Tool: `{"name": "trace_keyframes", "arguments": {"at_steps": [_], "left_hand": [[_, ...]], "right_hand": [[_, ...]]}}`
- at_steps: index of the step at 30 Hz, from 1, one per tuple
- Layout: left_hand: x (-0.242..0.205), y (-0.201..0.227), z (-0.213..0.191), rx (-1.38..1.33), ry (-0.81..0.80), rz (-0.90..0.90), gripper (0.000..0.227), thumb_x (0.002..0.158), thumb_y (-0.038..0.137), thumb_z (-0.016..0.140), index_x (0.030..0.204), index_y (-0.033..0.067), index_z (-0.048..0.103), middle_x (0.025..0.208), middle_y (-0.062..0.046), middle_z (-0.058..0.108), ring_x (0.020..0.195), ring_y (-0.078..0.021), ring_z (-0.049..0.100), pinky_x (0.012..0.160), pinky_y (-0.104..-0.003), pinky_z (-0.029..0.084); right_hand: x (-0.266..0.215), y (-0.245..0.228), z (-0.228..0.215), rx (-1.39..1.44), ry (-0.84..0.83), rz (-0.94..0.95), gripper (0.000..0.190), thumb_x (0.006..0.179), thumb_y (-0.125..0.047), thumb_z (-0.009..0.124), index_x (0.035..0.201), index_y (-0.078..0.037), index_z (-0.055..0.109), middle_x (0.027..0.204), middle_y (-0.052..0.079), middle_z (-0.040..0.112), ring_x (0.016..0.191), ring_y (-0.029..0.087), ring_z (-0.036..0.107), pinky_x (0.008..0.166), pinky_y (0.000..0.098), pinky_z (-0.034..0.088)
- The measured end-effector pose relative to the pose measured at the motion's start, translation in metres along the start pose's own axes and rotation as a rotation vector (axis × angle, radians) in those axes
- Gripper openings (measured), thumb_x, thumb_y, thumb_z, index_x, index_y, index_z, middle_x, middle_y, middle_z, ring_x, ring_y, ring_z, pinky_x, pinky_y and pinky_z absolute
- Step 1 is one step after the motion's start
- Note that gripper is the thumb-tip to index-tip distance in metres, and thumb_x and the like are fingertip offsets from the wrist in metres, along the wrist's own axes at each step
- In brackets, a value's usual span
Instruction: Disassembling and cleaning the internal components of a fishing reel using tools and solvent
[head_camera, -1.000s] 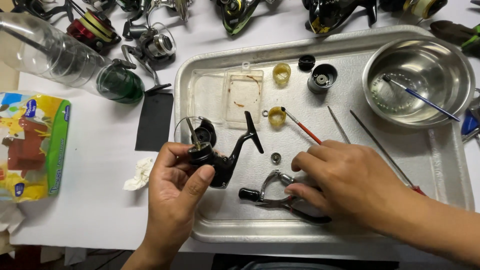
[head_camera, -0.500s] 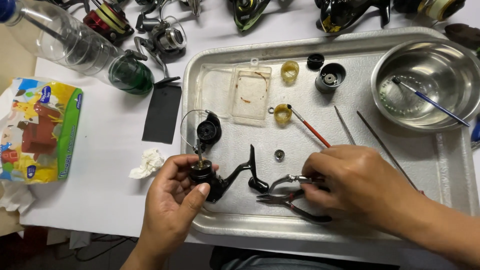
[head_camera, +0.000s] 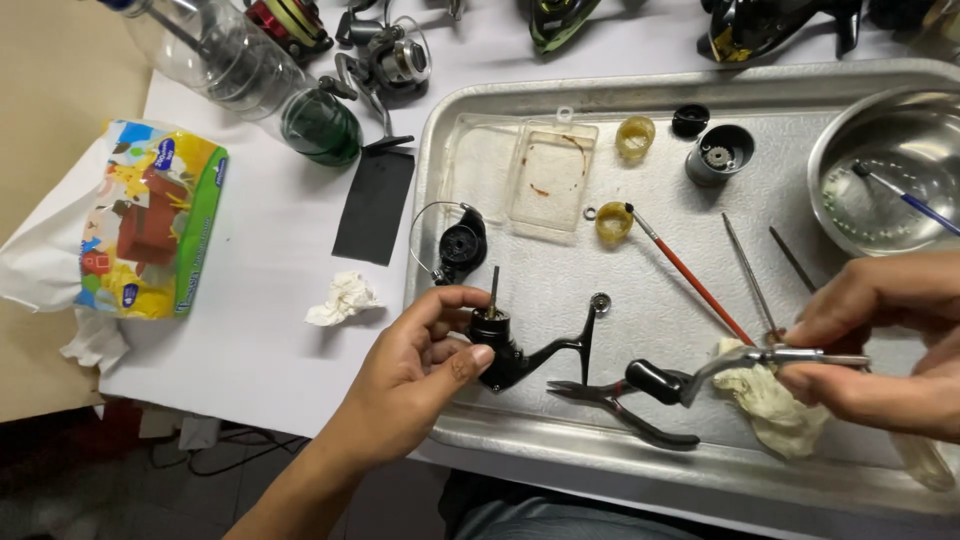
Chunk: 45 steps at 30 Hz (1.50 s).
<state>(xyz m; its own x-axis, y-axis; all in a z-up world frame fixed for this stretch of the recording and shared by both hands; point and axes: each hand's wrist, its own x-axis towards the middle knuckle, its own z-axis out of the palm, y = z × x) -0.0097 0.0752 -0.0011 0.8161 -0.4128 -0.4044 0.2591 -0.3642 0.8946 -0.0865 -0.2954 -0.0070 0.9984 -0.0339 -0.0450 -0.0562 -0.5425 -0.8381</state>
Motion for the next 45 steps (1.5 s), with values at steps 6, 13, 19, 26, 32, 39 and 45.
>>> {"name": "trace_keyframes", "arguments": {"at_steps": [6, 13, 19, 26, 32, 39, 45], "left_hand": [[-0.001, 0.004, 0.0, -0.026, 0.164, 0.05, 0.039, 0.089, 0.017, 0.072, 0.127, 0.011, 0.064, 0.103, -0.004, 0.068, 0.094, -0.0118, 0.066, 0.085, -0.024, 0.055], [0.0, 0.003, 0.006, 0.038, 0.276, -0.045, 0.039, 0.085, 0.02, 0.076, 0.119, 0.0087, 0.06, 0.099, -0.007, 0.075, 0.083, -0.011, 0.072, 0.075, -0.023, 0.06], [0.003, 0.009, 0.011, 0.264, 0.229, -0.071, 0.037, 0.085, 0.027, 0.075, 0.117, 0.013, 0.063, 0.089, -0.002, 0.075, 0.067, -0.0076, 0.068, 0.057, -0.022, 0.053], [0.011, 0.01, 0.017, 0.319, 0.184, -0.159, 0.035, 0.09, 0.026, 0.071, 0.121, 0.0156, 0.06, 0.088, -0.006, 0.076, 0.069, -0.0107, 0.074, 0.062, -0.023, 0.058], [0.019, -0.009, 0.019, 0.537, 0.208, 0.039, 0.04, 0.088, 0.035, 0.071, 0.122, 0.0155, 0.06, 0.091, -0.002, 0.076, 0.079, -0.0126, 0.077, 0.076, -0.027, 0.064], [0.018, -0.022, 0.019, 0.704, 0.24, 0.255, 0.034, 0.094, 0.032, 0.066, 0.121, 0.0127, 0.06, 0.09, -0.002, 0.072, 0.069, -0.0164, 0.071, 0.071, -0.034, 0.058], [0.002, 0.008, 0.027, 0.963, 0.5, 0.72, 0.026, 0.095, 0.023, 0.07, 0.119, 0.0113, 0.067, 0.12, -0.003, 0.075, 0.072, -0.0126, 0.072, 0.063, -0.028, 0.054]], "right_hand": [[-0.009, 0.038, -0.017, 0.164, -0.013, 0.033, 0.028, 0.057, -0.003, 0.087, 0.082, -0.003, 0.073, 0.073, 0.011, 0.081, 0.025, 0.018, 0.069, 0.027, 0.0259, 0.06], [-0.005, 0.025, -0.013, 0.167, 0.013, 0.118, 0.025, 0.053, 0.003, 0.09, 0.074, 0.005, 0.076, 0.074, 0.016, 0.082, 0.037, 0.024, 0.07, 0.033, 0.0307, 0.056], [0.002, 0.002, -0.011, 0.213, 0.003, 0.043, 0.017, 0.056, -0.003, 0.088, 0.066, 0.002, 0.075, 0.066, 0.014, 0.08, 0.031, 0.017, 0.066, 0.017, 0.0245, 0.056], [0.01, -0.016, -0.005, 0.351, -0.053, 0.028, 0.017, 0.06, -0.001, 0.091, 0.065, 0.004, 0.076, 0.058, 0.017, 0.082, 0.043, 0.019, 0.079, 0.041, 0.0219, 0.06], [0.016, -0.009, 0.003, 0.563, -0.158, 0.079, 0.017, 0.062, 0.007, 0.09, 0.072, 0.007, 0.077, 0.068, 0.019, 0.081, 0.043, 0.02, 0.074, 0.035, 0.0282, 0.068], [0.012, -0.007, 0.016, 0.66, -0.093, 0.214, 0.018, 0.063, 0.012, 0.09, 0.069, 0.008, 0.073, 0.07, 0.02, 0.076, 0.046, 0.02, 0.067, 0.035, 0.0299, 0.059], [0.011, -0.001, 0.023, 0.677, -0.085, 0.213, 0.023, 0.064, 0.009, 0.09, 0.067, 0.003, 0.068, 0.068, 0.016, 0.073, 0.04, 0.016, 0.058, 0.029, 0.0261, 0.047]]}}
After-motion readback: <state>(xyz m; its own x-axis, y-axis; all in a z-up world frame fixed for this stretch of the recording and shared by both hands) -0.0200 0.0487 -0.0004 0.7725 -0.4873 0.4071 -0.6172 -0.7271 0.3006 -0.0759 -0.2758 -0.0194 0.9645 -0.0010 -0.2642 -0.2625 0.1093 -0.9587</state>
